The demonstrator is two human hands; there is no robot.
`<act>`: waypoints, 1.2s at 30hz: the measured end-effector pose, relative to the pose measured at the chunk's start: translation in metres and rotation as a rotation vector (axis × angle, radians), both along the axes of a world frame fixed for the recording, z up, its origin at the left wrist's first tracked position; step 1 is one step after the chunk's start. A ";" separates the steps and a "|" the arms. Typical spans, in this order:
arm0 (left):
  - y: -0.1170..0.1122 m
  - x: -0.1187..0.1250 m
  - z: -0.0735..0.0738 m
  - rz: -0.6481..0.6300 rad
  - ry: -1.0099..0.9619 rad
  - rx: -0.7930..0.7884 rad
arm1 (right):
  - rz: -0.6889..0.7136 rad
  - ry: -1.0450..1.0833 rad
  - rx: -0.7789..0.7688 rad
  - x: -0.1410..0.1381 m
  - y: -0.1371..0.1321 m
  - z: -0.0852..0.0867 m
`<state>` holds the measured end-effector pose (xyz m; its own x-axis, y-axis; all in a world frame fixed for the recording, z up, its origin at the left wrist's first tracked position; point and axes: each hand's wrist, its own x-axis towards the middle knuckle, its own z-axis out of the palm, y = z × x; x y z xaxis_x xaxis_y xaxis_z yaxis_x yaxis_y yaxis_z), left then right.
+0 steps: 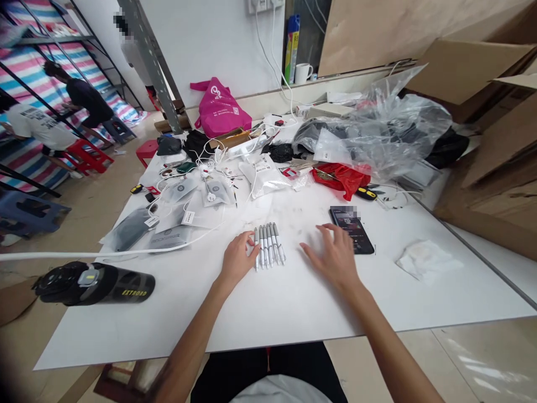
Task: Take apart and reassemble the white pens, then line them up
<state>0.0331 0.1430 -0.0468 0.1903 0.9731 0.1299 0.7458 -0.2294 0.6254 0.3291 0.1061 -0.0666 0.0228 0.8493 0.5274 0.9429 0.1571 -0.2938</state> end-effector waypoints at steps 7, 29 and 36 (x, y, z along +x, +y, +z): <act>0.019 0.017 0.011 0.052 0.134 -0.096 | 0.371 0.017 -0.149 -0.073 0.006 0.008; 0.032 -0.018 0.013 0.087 -1.431 -0.399 | 0.576 -0.036 -0.195 -0.085 0.024 0.008; 0.031 -0.014 0.009 0.004 -1.525 -0.518 | 0.531 -0.003 -0.195 -0.084 0.026 0.006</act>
